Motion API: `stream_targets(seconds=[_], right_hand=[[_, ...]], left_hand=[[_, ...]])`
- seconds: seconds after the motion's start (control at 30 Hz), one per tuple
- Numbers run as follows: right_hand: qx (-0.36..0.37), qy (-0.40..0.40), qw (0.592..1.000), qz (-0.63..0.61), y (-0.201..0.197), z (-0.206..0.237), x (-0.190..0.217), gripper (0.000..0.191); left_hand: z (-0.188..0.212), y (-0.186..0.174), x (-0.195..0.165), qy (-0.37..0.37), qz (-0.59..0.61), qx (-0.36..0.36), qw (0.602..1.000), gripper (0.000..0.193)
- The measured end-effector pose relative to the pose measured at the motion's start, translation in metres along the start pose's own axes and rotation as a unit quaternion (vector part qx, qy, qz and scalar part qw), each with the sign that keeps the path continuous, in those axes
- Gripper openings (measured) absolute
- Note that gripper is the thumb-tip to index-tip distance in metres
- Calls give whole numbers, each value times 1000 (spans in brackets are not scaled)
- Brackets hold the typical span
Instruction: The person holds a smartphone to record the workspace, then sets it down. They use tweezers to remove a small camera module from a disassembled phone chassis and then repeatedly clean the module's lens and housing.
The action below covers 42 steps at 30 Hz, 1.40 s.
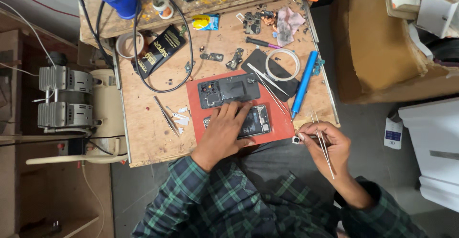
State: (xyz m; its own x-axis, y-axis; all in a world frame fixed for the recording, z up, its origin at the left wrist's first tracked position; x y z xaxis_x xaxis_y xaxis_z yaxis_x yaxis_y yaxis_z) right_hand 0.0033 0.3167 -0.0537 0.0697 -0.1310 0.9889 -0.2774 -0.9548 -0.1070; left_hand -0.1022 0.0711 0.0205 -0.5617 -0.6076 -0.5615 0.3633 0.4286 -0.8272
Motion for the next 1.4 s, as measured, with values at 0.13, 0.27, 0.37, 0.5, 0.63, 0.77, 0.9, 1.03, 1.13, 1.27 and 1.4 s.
stream_targets(seconds=[0.13, 0.27, 0.37, 0.5, 0.63, 0.77, 0.9, 1.03, 1.13, 1.27, 1.4], right_hand=[[-7, -8, 1000, 11, 6, -1, 9, 18], [5, -6, 1000, -20, 20, 0, 32, 18], [8, -30, 999, -27, 30, 8, 63, 19], [26, -110, 993, -30, 48, 21, 117, 19], [25, -172, 985, -21, 61, 41, 174, 18], [60, -195, 977, -56, 71, 61, 212, 20], [83, -216, 971, -62, 79, 76, 228, 21], [108, -190, 971, -93, 80, 82, 229, 22], [162, -122, 963, -179, 78, 77, 223, 22], [210, -68, 936, -274, 78, 68, 214, 22], [232, -44, 936, -262, 74, 62, 212, 21]], left_hand=[[6, -2, -6, 16, -19, -33, 999, 91], [19, -10, -21, 32, 42, -91, 994, 68], [34, -14, -42, 30, 232, -108, 966, 47], [60, -28, -78, 35, 372, -192, 907, 46], [92, -59, -105, 136, 356, -288, 878, 35], [128, -92, -120, 240, 236, -347, 875, 28], [147, -106, -130, 279, 201, -370, 863, 33], [154, -111, -132, 317, 176, -372, 854, 30], [154, -107, -127, 292, 266, -345, 851, 25], [146, -96, -119, 270, 406, -304, 818, 16], [143, -86, -113, 227, 469, -264, 812, 13]])
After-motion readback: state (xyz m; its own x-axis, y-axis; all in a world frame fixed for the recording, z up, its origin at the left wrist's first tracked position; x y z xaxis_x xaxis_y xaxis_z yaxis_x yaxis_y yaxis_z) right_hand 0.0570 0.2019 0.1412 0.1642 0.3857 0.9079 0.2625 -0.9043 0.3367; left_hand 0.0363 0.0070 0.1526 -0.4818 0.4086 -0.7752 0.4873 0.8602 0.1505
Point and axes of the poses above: each hand's wrist, its own z-axis away from the middle knuckle, its own y-axis out of the palm, x = y × z, the point moved 3 cm from there along -z, towards the middle knuckle, and after that the axes turned 7 degrees about z, right-handed, at the moved point
